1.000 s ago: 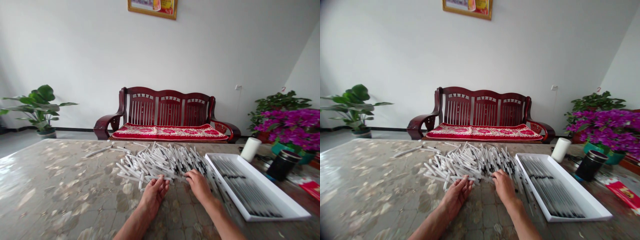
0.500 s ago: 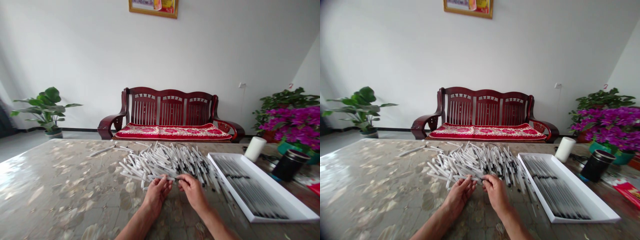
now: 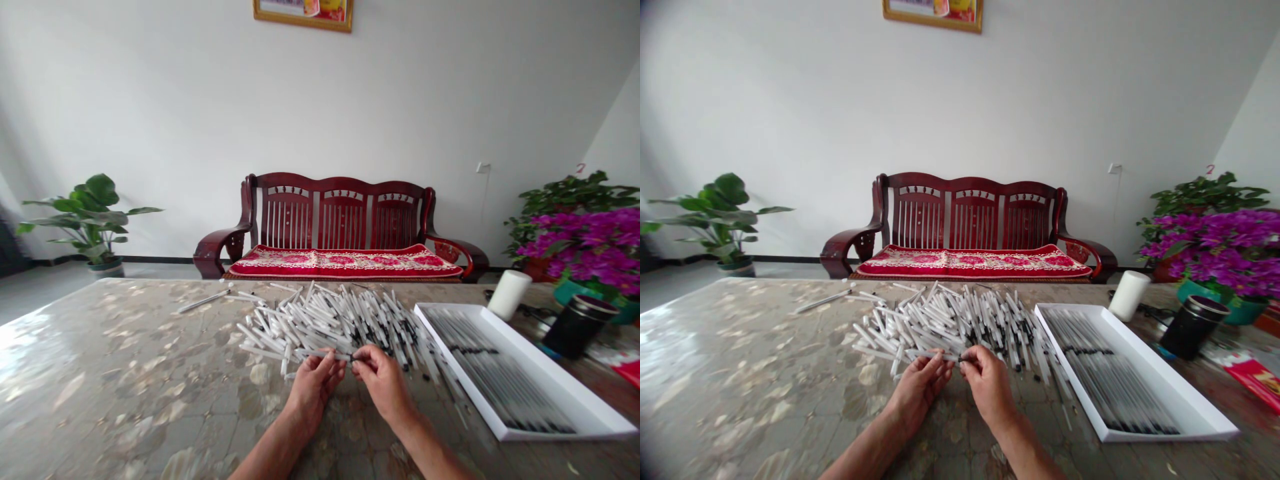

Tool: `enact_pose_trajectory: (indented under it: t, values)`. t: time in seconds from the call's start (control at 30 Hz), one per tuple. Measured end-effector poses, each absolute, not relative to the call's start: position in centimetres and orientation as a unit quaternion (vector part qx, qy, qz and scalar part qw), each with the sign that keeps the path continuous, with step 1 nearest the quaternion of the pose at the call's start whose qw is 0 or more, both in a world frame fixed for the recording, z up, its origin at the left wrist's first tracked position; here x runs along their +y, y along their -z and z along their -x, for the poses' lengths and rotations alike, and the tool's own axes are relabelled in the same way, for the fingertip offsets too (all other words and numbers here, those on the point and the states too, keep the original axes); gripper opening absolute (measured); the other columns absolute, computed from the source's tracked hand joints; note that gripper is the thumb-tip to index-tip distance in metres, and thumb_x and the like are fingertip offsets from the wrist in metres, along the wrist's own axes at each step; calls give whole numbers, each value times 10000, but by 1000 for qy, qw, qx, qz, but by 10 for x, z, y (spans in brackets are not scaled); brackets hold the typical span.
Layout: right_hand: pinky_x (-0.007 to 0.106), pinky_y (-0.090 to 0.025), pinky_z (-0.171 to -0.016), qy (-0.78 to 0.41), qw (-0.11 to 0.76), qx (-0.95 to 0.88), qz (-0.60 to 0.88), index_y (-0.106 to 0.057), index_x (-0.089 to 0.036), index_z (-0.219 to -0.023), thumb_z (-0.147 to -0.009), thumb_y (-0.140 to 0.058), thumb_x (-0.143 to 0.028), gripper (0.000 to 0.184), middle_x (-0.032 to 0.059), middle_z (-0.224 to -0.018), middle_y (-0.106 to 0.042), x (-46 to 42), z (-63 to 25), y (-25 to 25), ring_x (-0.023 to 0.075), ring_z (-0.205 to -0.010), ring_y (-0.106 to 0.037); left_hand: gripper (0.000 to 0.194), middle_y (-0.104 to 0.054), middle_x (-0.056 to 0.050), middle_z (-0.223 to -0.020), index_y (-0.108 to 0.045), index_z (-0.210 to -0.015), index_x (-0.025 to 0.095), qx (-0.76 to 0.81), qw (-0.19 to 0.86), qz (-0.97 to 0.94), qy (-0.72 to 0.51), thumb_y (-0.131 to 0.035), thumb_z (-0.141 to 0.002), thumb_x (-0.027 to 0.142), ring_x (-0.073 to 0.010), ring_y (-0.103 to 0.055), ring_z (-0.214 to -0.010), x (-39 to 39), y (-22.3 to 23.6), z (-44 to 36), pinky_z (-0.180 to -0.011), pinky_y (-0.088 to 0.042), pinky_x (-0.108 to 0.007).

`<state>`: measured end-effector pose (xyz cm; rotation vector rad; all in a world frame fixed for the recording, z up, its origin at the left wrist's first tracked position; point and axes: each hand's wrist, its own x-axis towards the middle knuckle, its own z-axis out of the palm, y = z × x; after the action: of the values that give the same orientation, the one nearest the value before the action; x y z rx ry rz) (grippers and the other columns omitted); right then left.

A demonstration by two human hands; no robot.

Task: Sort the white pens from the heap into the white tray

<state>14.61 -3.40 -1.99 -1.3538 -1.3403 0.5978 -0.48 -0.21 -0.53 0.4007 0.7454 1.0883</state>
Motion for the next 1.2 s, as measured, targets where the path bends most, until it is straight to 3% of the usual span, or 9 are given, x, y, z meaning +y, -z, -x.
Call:
enact_pose_trajectory:
  t: [0.17,0.33,0.53,0.7,0.8,0.9,1.07,1.2]
  values:
    - [257,-557,-622,-208,532,-584,576,-676,-221,-845,-795,-607,-277,102,25,-732,-719,-34,-148,21,183,-662,-688,173,-717,-14,-655,-680,-742,141,338,768,-200,-507,-843,-702,97,-135,-723,-621,-3,8,4,-604,-608,-206]
    - [255,-554,-601,-220,549,-569,572,-687,-220,-825,-790,-624,-306,113,21,-691,-714,-33,-146,21,183,-632,-683,164,-724,-20,-645,-687,-723,135,339,769,-194,-506,-843,-697,89,-136,-721,-615,-4,7,3,-601,-607,-204]
    - [260,-550,-537,-263,578,-525,566,-663,-221,-790,-801,-659,-498,277,23,-645,-702,-33,-138,17,191,-573,-672,163,-728,-23,-644,-696,-708,123,313,776,-185,-515,-857,-689,114,-122,-715,-619,-6,7,1,-627,-604,-186]
    - [244,-480,-495,-216,530,-563,597,-618,-228,-783,-892,-528,-600,398,21,-606,-660,-35,-136,15,180,-533,-632,226,-735,-30,-652,-698,-708,124,297,772,-206,-522,-904,-638,184,-135,-720,-632,-8,8,0,-636,-607,-197]
    - [240,-395,-494,-122,487,-601,622,-571,-238,-706,-961,-386,-589,472,25,-577,-623,-35,-135,16,169,-530,-591,261,-742,-38,-653,-699,-707,124,299,771,-208,-523,-924,-601,200,-142,-721,-624,-9,7,-1,-626,-607,-204]
    - [245,-363,-504,-106,459,-621,627,-553,-242,-668,-994,-314,-551,509,19,-565,-610,-37,-134,14,165,-532,-573,283,-746,-40,-649,-702,-715,124,301,768,-206,-527,-935,-580,209,-145,-722,-622,-9,6,0,-621,-605,-203]
    - [235,-446,-637,-134,469,-639,595,-625,-234,-908,-983,-405,-455,321,21,-805,-707,-42,-138,8,170,-719,-643,277,-742,-38,-646,-699,-704,125,307,765,-209,-526,-933,-587,220,-142,-722,-629,-9,4,1,-629,-602,-202]
    - [240,-386,-574,-108,434,-646,619,-579,-229,-736,-978,-388,-465,389,3,-648,-635,-41,-142,8,155,-607,-578,303,-741,-37,-647,-701,-718,125,308,765,-221,-521,-943,-562,221,-150,-721,-619,-10,6,-1,-619,-600,-215]
